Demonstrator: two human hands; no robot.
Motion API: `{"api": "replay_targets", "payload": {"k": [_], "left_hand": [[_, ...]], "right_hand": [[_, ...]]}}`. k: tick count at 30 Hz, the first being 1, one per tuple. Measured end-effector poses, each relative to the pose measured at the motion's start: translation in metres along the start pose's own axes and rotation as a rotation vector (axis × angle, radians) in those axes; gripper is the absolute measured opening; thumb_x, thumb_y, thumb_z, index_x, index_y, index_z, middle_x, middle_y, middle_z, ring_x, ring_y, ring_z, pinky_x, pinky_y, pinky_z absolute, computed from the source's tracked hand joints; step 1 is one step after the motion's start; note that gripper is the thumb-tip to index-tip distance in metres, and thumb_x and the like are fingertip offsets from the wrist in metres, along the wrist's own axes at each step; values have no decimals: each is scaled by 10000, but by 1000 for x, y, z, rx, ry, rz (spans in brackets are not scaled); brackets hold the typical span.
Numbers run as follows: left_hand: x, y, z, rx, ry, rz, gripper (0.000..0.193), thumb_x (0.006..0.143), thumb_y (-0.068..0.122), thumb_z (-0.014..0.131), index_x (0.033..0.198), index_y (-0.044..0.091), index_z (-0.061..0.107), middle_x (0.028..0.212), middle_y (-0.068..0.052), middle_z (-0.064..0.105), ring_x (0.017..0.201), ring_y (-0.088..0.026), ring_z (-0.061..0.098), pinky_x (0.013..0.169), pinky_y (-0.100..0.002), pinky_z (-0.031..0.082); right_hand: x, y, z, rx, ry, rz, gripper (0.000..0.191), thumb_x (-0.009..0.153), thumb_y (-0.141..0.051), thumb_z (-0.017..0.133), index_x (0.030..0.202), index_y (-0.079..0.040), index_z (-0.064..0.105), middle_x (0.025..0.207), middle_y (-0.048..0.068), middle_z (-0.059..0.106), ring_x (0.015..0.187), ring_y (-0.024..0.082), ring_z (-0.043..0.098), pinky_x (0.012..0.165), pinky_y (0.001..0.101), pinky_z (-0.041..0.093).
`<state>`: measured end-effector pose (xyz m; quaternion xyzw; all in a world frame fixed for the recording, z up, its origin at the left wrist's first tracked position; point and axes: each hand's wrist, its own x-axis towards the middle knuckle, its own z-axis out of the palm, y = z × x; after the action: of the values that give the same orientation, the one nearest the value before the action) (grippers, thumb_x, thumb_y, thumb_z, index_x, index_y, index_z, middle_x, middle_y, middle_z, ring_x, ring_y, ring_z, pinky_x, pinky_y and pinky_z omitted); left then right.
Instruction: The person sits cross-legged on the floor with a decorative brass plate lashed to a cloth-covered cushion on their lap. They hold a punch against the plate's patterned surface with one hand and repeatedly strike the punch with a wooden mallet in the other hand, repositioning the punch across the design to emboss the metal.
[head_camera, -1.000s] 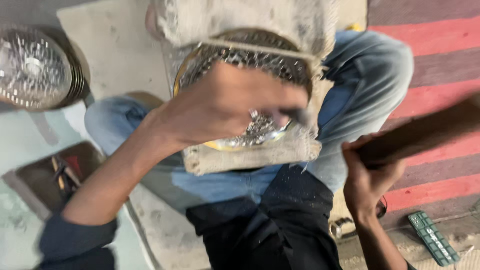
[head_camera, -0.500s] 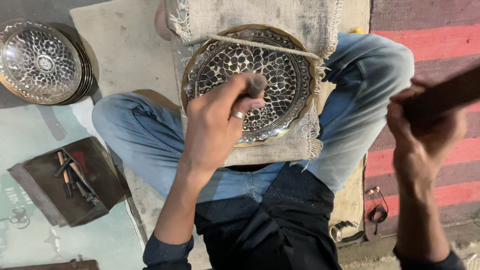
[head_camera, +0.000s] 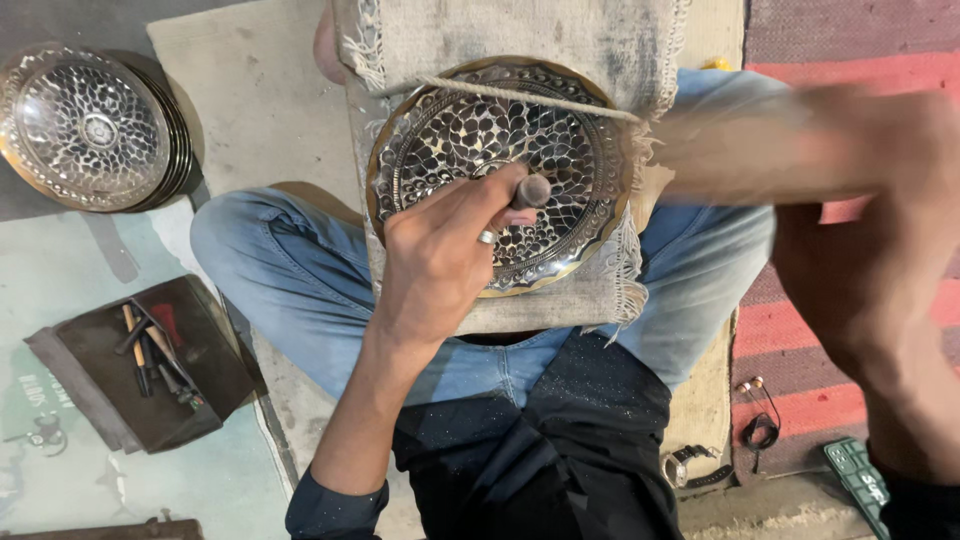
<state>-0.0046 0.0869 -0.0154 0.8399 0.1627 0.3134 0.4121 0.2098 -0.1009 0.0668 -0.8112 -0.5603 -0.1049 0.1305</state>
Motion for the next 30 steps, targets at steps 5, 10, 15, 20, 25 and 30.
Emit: {"api": "replay_targets", "payload": {"k": [5,10,15,20,25,30], "left_hand": [[-8,18,2,-214,192,-58,274,1016,-158,647,1234,9,645,1146,-147,761,1002,-213,802,843,-224,691],[-22,50,24,-603,549,-382,338,1047,-99,664,1339,3,529,1128,-119,741,991,-149,751,920,-249,644],[-22,52,45,-473,600,-605,259,989,-57,695,1195,4,549,1059,-112,752,952,-148,743,728,-209,576],[-25,48,58,-284,609,-523,206,1027,-60,664,1191,-21,545,1080,-130,739,1011,-166,734,893,-276,621],[-26,44,70,-233,649,-437,175,1053,-62,606,1218,-51,550,1085,-150,736,1027,-203,762,913,-319,675],[-30,41,70,-130,648,-435,233,1035,-37,603,1258,-88,560,1084,-160,736,1013,-239,773,847,-321,662]], "right_hand": [[-11,15,-1,175,-94,169,287,1035,29,803,1275,13,645,1110,128,657,989,260,665,841,292,557],[-21,60,5,533,-124,375,320,1096,-88,719,1373,-12,577,1095,50,638,1031,136,640,928,241,522],[-7,81,5,604,-134,329,302,1086,-107,680,1354,-12,575,1080,57,625,1029,138,639,929,257,529],[20,63,-2,689,-191,304,284,1060,-121,646,1318,-21,578,1066,56,623,1010,141,649,908,276,545],[53,36,-16,750,-261,281,271,1034,-134,612,1281,-29,581,1052,56,621,991,145,660,888,294,560],[87,2,-31,867,-375,279,263,1008,-148,578,1245,-37,585,1037,56,619,972,148,671,867,313,576]]}}
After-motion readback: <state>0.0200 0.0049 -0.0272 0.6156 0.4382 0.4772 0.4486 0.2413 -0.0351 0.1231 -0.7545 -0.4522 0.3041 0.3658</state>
